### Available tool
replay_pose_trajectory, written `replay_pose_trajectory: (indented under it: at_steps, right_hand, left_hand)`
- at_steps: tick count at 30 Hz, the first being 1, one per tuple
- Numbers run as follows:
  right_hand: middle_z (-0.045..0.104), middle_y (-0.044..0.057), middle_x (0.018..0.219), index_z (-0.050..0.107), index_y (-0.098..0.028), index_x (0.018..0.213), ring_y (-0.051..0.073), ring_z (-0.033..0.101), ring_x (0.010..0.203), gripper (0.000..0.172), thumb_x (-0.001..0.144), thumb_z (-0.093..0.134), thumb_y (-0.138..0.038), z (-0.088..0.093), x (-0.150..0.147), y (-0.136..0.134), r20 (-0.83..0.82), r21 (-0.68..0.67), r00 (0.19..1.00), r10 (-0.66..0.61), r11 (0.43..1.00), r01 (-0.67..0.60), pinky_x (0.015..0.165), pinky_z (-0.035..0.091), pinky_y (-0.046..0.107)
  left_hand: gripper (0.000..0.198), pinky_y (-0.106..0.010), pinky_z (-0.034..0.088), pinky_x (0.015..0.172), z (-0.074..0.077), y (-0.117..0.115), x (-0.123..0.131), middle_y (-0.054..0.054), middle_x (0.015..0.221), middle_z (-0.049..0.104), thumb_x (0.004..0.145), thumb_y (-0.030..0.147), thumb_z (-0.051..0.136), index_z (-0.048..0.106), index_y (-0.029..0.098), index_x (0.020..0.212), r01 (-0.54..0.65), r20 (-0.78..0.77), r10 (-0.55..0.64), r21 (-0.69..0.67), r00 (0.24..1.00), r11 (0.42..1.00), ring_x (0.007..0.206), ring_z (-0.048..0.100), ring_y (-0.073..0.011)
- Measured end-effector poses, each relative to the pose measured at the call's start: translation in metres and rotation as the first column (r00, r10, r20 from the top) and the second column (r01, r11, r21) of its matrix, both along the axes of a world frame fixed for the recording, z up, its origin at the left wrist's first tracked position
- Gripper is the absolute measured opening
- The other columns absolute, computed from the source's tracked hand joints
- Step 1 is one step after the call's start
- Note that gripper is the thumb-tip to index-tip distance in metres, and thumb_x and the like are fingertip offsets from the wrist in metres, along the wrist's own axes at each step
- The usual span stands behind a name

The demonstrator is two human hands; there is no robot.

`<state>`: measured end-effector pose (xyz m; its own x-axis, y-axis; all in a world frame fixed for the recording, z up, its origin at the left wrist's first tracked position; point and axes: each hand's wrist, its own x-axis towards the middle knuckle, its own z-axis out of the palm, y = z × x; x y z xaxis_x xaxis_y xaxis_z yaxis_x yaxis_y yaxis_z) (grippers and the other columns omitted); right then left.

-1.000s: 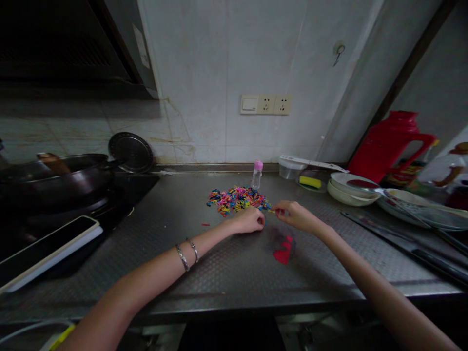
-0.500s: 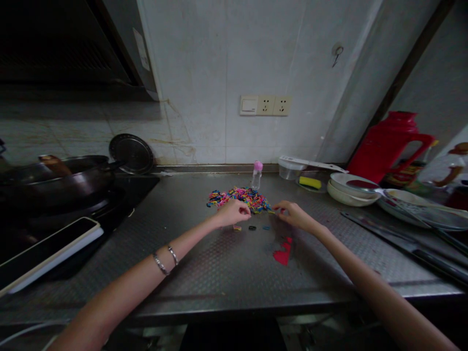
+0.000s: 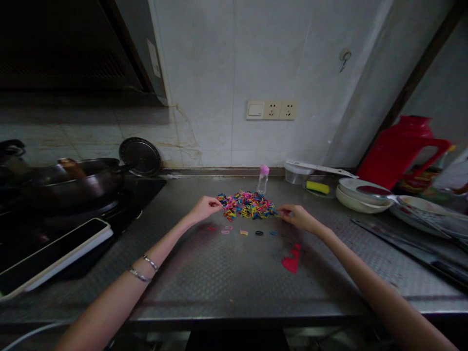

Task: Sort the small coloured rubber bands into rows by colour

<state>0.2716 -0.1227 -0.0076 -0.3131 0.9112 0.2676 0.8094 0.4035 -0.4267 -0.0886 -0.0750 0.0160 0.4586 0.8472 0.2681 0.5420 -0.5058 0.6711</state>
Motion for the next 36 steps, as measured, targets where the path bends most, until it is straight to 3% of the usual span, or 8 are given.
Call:
replay_pose_trajectory:
  at_steps: [9, 18, 27, 36]
  right_hand:
    - [0.064, 0.004, 0.081, 0.062, -0.015, 0.1, 0.013, 0.055, 0.069, 0.032, 0.074, 0.044, -0.016, 0.027, -0.055, -0.013, -0.046, 0.024, 0.992, 0.121, 0.992, -0.12, 0.066, 0.042, 0.024]
    - [0.063, 0.002, 0.074, 0.063, -0.015, 0.1, 0.01, 0.053, 0.062, 0.036, 0.07, 0.042, -0.007, 0.026, -0.113, -0.014, -0.029, 0.007, 0.959, 0.284, 0.959, -0.283, 0.06, 0.04, 0.02]
    - [0.063, 0.001, 0.071, 0.061, -0.014, 0.101, 0.01, 0.053, 0.06, 0.038, 0.067, 0.047, -0.007, 0.021, -0.122, -0.018, -0.107, -0.145, 0.943, 0.315, 0.933, -0.328, 0.056, 0.039, 0.019]
    - [0.06, 0.001, 0.073, 0.061, -0.016, 0.099, 0.01, 0.051, 0.062, 0.029, 0.071, 0.056, -0.021, 0.027, -0.117, -0.024, -0.17, -0.184, 0.923, 0.345, 0.909, -0.373, 0.055, 0.038, 0.019]
  left_hand:
    - [0.023, -0.023, 0.042, 0.061, 0.0, -0.007, -0.002, -0.006, 0.072, 0.067, 0.07, 0.028, 0.055, 0.067, 0.01, 0.079, -0.035, 0.011, 0.036, -0.052, 0.999, 0.998, 0.064, 0.057, -0.0137]
    - [0.021, -0.022, 0.043, 0.065, -0.003, -0.018, 0.005, -0.005, 0.074, 0.067, 0.07, 0.024, 0.053, 0.067, 0.01, 0.077, 0.058, 0.002, -0.058, -0.067, 0.998, 0.996, 0.068, 0.058, -0.0134]
    - [0.018, -0.018, 0.036, 0.055, 0.0, -0.051, 0.034, -0.002, 0.064, 0.062, 0.069, 0.018, 0.053, 0.068, 0.012, 0.077, 0.28, -0.246, -0.285, -0.056, 0.926, 0.958, 0.057, 0.051, -0.0093]
    - [0.022, -0.022, 0.039, 0.067, -0.005, -0.063, 0.049, -0.005, 0.083, 0.066, 0.075, 0.019, 0.048, 0.067, 0.017, 0.086, 0.229, -0.411, -0.149, 0.153, 0.899, 0.961, 0.075, 0.057, -0.0153]
